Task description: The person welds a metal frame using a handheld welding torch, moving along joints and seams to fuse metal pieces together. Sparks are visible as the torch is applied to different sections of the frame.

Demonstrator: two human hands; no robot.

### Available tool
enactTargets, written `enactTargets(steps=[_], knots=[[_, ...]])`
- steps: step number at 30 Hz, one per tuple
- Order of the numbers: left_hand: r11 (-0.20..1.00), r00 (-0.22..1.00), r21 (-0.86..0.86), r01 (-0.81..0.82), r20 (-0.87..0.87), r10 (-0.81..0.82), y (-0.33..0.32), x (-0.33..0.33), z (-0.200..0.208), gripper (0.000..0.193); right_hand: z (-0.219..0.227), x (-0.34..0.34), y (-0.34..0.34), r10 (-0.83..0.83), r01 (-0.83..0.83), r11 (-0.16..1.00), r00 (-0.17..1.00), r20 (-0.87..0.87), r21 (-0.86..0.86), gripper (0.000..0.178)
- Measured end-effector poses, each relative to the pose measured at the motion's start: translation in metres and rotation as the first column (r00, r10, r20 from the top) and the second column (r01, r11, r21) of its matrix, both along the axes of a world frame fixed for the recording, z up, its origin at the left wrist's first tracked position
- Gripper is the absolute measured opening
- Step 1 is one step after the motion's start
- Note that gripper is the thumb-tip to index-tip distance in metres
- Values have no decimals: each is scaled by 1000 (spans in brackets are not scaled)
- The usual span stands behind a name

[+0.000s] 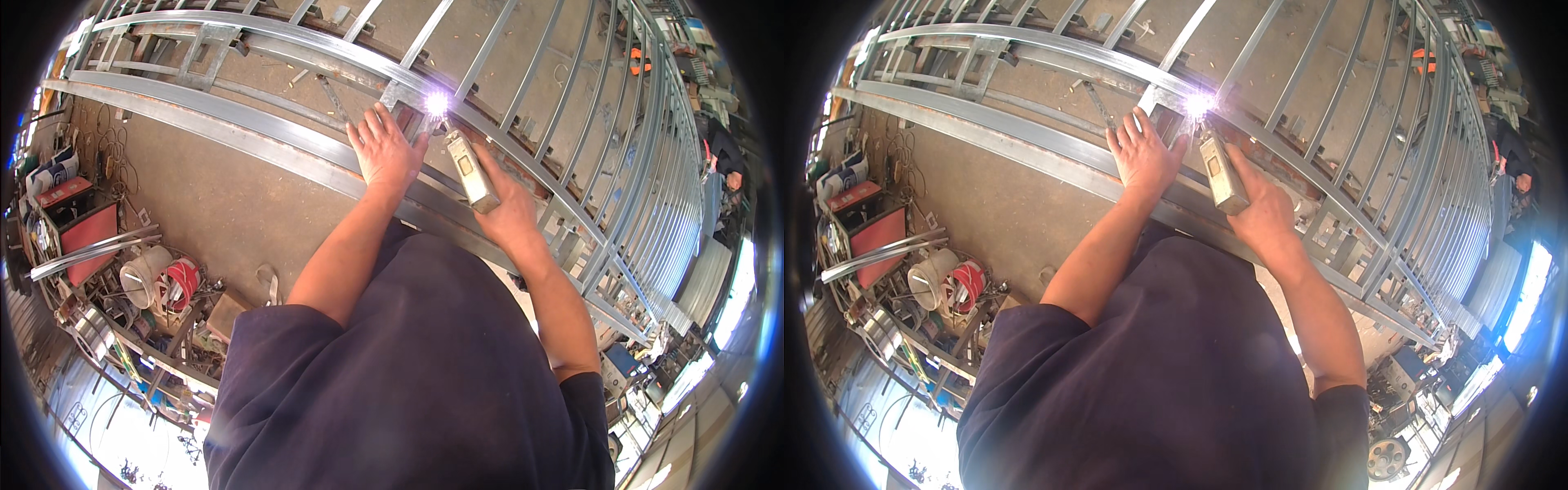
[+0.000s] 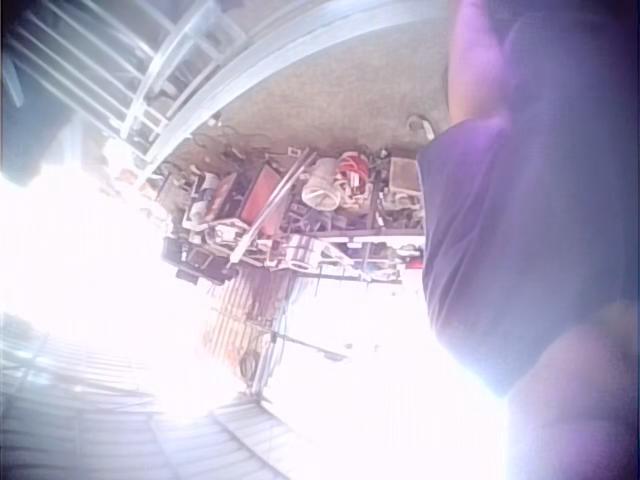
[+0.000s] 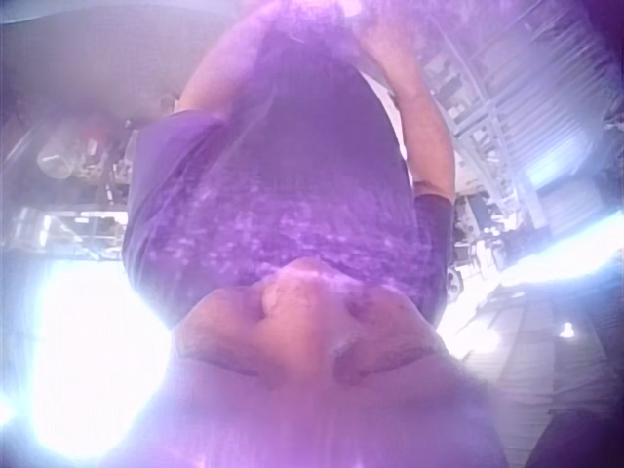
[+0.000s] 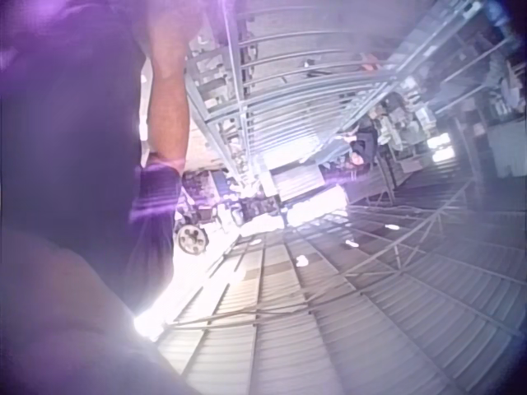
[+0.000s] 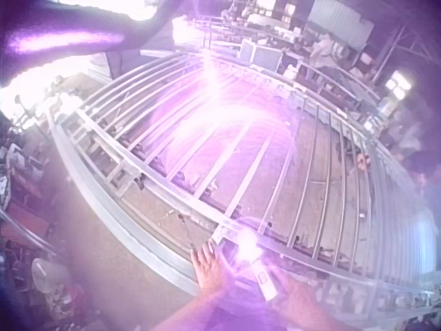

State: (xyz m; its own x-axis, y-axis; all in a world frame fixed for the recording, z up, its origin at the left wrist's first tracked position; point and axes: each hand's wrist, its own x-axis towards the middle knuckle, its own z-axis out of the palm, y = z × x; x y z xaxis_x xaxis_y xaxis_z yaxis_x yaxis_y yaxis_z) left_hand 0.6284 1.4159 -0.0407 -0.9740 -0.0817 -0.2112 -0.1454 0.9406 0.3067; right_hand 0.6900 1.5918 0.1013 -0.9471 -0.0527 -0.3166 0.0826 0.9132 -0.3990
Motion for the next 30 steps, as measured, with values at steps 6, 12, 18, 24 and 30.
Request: enactTargets(steps=[6,12,18,24,30], knots=[[1000,1000,10,4,-2,-4,0,0,1,107,-2,1,3,-15,15,1000,1000,22,15,97],[1000,1000,0,-7,-26,7,0,0,-5,108,0,2,4,-19,19,1000,1000,10,10,96],[1000,1000,3,-7,-29,7,0,1,-4,108,2,2,7,-16,16,1000,1000,15,-4,99],[999,999,39,-6,-52,8,-2,3,-6,108,3,4,13,-5,6,1000,1000,16,-17,100],[985,950,149,-91,-283,131,-29,14,-3,96,23,7,31,-80,120,952,986,148,-281,84]])
